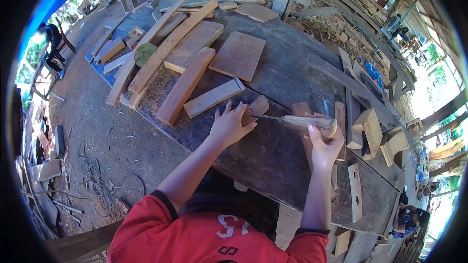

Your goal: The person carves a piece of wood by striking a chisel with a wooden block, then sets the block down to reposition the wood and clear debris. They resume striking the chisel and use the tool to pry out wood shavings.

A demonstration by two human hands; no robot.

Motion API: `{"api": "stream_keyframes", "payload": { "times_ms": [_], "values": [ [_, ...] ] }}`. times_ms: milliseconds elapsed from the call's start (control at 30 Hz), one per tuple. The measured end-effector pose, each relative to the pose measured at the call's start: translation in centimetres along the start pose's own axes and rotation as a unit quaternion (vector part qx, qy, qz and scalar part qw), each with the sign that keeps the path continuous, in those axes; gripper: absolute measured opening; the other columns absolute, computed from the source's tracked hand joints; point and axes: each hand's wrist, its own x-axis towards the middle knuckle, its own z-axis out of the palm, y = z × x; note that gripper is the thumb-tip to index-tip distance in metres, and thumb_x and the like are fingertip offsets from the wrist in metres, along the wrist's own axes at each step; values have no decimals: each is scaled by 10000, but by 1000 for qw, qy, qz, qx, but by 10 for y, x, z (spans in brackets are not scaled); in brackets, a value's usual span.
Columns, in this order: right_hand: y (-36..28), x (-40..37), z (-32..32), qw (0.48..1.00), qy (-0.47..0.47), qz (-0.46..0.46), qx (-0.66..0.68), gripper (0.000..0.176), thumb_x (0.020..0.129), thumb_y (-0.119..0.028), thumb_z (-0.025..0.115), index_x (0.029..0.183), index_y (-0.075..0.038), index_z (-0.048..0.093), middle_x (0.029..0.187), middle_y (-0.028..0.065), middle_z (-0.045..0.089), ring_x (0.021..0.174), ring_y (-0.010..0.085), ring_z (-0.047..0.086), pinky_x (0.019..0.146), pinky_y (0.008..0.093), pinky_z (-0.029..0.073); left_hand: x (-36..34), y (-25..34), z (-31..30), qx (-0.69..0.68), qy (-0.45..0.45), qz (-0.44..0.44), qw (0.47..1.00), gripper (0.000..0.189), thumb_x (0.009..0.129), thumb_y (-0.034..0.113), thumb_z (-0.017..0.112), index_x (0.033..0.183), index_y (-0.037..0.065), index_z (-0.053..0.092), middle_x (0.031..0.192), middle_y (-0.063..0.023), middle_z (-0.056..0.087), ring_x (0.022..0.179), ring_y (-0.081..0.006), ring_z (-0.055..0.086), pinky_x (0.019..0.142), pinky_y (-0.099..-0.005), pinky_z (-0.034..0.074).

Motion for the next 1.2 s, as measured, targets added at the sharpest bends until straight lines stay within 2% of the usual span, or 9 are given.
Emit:
{"api": "stream_keyframes", "payload": {
  "times_ms": [300,533,600,833,933,1033,1100,1133,1200],
  "values": [
    [-11,-1,13,998,-32,-49,-35,315,716,-49,716,988,47,589,898,89,639,821,126,594,763,249,461,-1,1,-1,-2,3,-2,1000,625,798,454,556,1269,76,397,1363,-128,378,1302,-361,253,1019,-589,185],
    [-13,9,29,996,10,-84,-21,255,737,-67,708,946,33,602,854,53,627,778,100,578,726,234,455,0,0,0,-2,3,-1,1000,623,798,455,557,1268,77,401,1361,-128,381,1299,-365,256,1020,-592,179],
    [-7,15,27,996,49,-56,-54,207,746,-80,706,900,19,609,814,39,619,742,85,564,687,226,445,0,0,-1,-4,1,-1,1000,625,797,454,559,1270,78,401,1361,-129,382,1299,-366,257,1020,-592,178],
    [-5,33,37,994,81,-39,-66,180,739,-96,721,842,8,618,781,25,618,714,72,553,663,219,436,-1,1,-1,-10,2,-2,1000,636,791,452,568,1277,77,401,1362,-133,380,1298,-369,258,1018,-592,181],
    [-17,32,46,995,45,-76,-52,213,718,-114,744,844,2,619,757,17,619,681,66,558,625,216,450,-1,2,-2,-8,2,-4,1000,639,789,455,569,1278,79,400,1364,-135,378,1297,-373,258,1016,-593,183],
    [-30,27,62,982,-6,-138,-133,261,689,-152,774,837,-6,616,710,15,620,626,60,565,565,209,461,-1,1,0,-1,2,-3,1000,639,789,464,565,1277,86,399,1364,-136,376,1296,-379,257,1014,-597,182],
    [-34,25,71,958,-86,-213,-170,317,658,-187,798,841,-8,611,682,24,621,589,54,571,524,207,469,-1,2,-1,1,-1,-4,1000,637,789,468,562,1274,90,398,1364,-136,376,1296,-382,255,1013,-599,183],
    [-37,24,76,959,-84,-212,-170,317,658,-187,798,841,-8,611,682,24,621,589,54,571,524,207,469,-1,2,-1,2,-3,-5,1000,634,790,473,559,1272,94,398,1364,-136,376,1296,-384,253,1011,-602,183],
    [-42,24,82,920,-82,-298,-243,338,648,-205,805,834,-3,607,690,36,630,571,53,570,519,205,470,-1,2,-2,4,-8,-4,1000,630,791,475,557,1269,96,398,1365,-135,375,1297,-385,250,1010,-604,183]
  ]
}}
